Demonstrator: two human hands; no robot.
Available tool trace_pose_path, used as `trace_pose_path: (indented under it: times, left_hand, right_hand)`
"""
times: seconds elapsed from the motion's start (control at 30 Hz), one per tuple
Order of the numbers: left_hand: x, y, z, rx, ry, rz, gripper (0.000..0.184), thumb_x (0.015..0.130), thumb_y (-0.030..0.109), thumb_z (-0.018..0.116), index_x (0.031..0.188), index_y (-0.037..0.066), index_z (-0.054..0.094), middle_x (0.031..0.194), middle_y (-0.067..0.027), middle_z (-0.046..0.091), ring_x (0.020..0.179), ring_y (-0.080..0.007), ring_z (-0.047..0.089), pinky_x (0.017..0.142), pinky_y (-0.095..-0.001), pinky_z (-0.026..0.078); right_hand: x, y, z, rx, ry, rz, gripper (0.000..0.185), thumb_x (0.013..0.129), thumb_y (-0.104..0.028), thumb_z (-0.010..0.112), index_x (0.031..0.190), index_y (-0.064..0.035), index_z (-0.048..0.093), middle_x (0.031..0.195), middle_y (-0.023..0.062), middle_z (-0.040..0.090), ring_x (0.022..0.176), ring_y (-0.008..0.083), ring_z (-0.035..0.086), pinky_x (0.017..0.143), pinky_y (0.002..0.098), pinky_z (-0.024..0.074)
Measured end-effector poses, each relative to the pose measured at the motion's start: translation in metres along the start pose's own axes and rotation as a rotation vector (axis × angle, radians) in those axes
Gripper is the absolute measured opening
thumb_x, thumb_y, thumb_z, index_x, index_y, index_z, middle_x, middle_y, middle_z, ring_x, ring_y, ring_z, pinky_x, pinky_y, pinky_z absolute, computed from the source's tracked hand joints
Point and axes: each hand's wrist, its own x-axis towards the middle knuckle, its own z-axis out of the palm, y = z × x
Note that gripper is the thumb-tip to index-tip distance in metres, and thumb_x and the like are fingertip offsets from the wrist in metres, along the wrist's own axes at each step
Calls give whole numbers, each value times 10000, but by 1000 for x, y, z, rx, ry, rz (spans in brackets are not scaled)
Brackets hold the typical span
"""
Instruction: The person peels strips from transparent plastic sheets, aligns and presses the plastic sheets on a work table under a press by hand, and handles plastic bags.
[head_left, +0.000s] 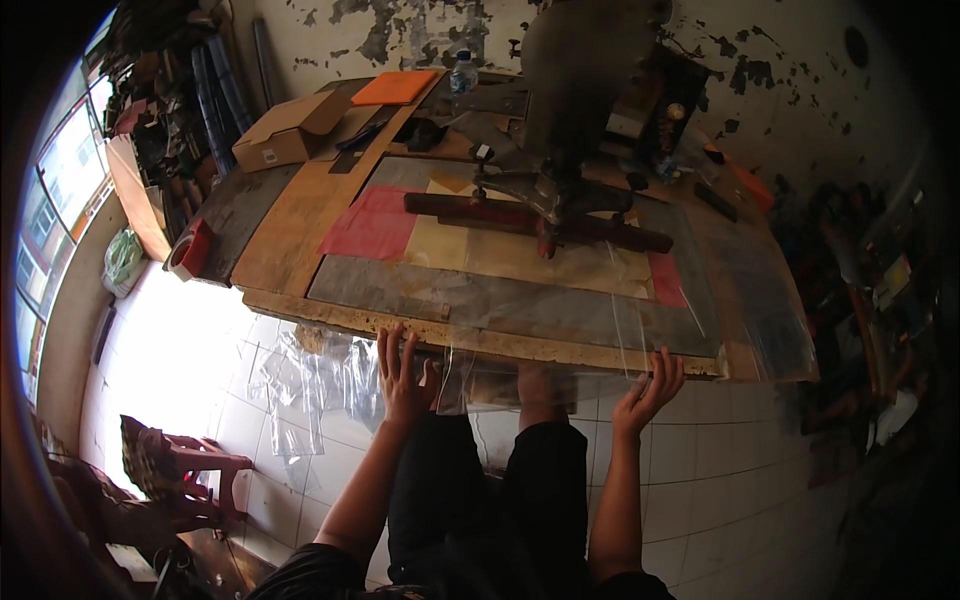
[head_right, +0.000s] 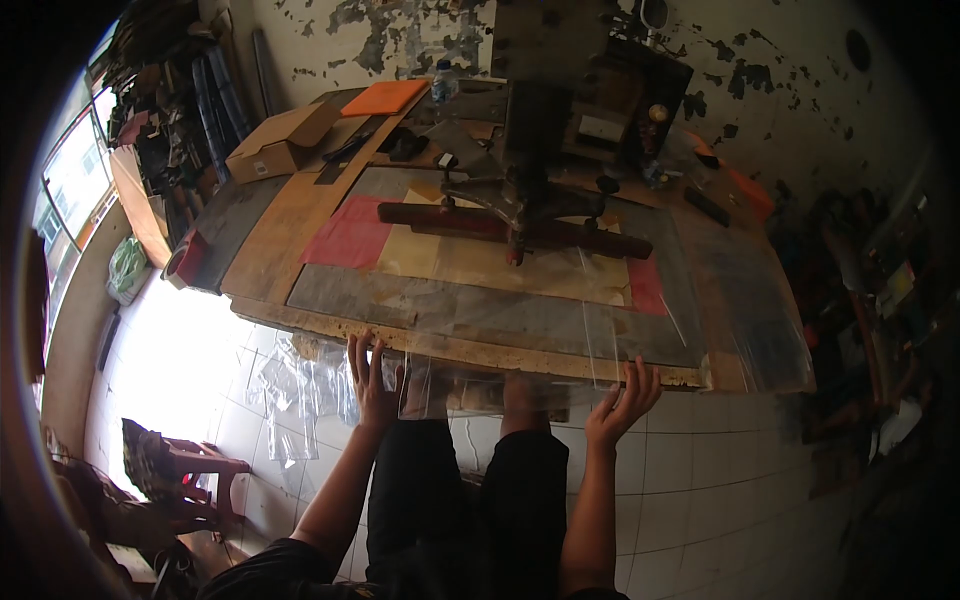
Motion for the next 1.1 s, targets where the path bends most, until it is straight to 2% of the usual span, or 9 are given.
trace_pose_path:
  times: [0.47,0.53,0.87,0.93,0.97,1.03,1.07,1.1]
  left_hand:
    - [2,5,-5,-1,1,-14,628,842,79,700,1447,68,531,1562,-199,452,1511,-503,328,1199,-591,360]
    - [3,5,-6,-18,-2,-11,634,844,87,697,1455,75,530,1576,-191,445,1510,-499,332,1203,-586,355]
    - [7,19,-15,-92,-27,-74,589,887,124,660,1461,71,541,1579,-190,446,1515,-497,318,1224,-588,313]
    - [9,21,-17,-113,-11,-93,553,907,140,640,1451,79,562,1578,-171,459,1522,-455,328,1235,-567,289]
    - [12,24,-20,-115,-5,-92,553,907,140,640,1451,79,562,1578,-171,459,1522,-455,328,1235,-567,289]
    - [21,31,-33,-28,67,-61,410,910,137,628,1317,101,666,1453,-123,587,1411,-381,475,1171,-524,343]
    - [27,30,-41,-26,71,-64,410,910,137,628,1317,101,666,1453,-123,587,1411,-381,475,1171,-524,343]
    - [38,27,-50,-19,19,-74,331,906,129,627,1229,114,699,1350,-96,638,1318,-348,527,1114,-501,365]
  right_hand:
    - [1,-2,-4,6,-1,-13,396,1141,-275,343,1403,-58,546,1528,139,500,1500,421,348,1229,647,199]
    - [3,-6,-5,-32,3,-19,391,1150,-253,347,1394,-33,558,1515,148,514,1486,423,369,1203,631,262]
    - [9,-10,-23,41,-46,-3,375,1128,-239,360,1355,-59,598,1501,150,530,1428,423,419,1179,609,282]
    - [15,-7,-28,20,-13,-15,390,1131,-253,382,1231,-30,686,1361,130,647,1312,350,551,1102,544,391]
    - [21,-3,-33,19,-9,-20,390,1131,-253,382,1231,-30,686,1361,130,647,1312,350,551,1102,544,391]
    - [42,7,-42,204,-123,113,405,1131,-262,386,1127,-28,717,1166,129,714,1160,317,621,1013,482,445]
    - [54,3,-43,207,-124,108,405,1131,-262,386,1127,-28,717,1166,129,714,1160,317,621,1013,482,445]
    - [70,0,-41,209,-182,188,408,1129,-276,406,1098,-20,722,1109,137,722,1103,324,642,975,471,465]
